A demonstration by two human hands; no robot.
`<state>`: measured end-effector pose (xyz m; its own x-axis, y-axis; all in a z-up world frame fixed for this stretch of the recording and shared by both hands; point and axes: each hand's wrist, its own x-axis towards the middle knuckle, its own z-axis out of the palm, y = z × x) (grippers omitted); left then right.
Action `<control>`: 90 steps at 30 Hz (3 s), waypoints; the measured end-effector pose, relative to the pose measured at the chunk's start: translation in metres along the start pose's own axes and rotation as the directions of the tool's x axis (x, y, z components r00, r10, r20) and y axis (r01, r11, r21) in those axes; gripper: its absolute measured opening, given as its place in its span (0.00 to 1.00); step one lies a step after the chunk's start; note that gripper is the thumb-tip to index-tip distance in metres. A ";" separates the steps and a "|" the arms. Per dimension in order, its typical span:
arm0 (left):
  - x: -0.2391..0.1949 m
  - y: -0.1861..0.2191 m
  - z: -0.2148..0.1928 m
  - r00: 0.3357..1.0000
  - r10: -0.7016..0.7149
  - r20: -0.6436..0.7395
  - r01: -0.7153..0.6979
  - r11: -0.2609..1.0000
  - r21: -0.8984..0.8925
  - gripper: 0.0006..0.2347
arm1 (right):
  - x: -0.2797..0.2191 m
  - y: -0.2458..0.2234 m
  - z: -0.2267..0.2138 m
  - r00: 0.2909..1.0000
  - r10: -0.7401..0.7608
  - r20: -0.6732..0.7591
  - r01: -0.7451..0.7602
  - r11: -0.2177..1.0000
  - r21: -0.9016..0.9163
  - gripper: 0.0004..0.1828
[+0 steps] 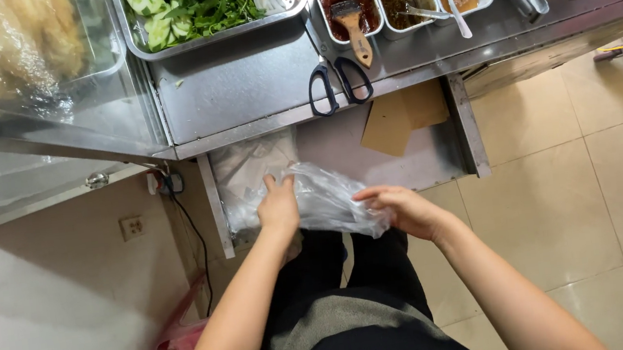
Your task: Prepare a baguette sandwich with grilled meat, vegetables, and condiments.
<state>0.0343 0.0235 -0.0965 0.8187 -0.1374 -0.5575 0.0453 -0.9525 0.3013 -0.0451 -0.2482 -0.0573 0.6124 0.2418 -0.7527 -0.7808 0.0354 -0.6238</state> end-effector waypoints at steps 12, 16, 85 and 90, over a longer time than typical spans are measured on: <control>0.057 0.027 0.016 0.987 0.075 -0.141 -0.093 0.987 -0.131 0.31 | 0.047 -0.030 -0.010 0.636 -0.723 -0.270 -0.042 0.316 -0.948 0.28; 0.072 0.023 0.009 0.991 0.089 -0.096 -0.114 0.947 -0.300 0.27 | 0.068 0.008 -0.063 0.440 -0.810 -0.387 0.240 0.521 -0.819 0.11; -0.308 0.083 0.184 0.231 -0.968 -0.104 -0.151 0.070 -0.986 0.14 | 0.047 -0.156 -0.306 0.422 -0.867 -0.264 0.056 0.316 -0.947 0.19; -0.349 0.069 0.200 0.162 -0.967 -0.196 0.061 0.208 -0.976 0.17 | 0.042 -0.100 -0.272 0.068 -0.995 -0.073 0.293 0.090 -0.952 0.16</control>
<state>-0.3628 -0.0485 -0.0356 0.2008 0.9523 -0.2299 0.6184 0.0588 0.7836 0.0926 -0.5052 -0.0838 0.8273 -0.0900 0.5545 0.2275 -0.8488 -0.4773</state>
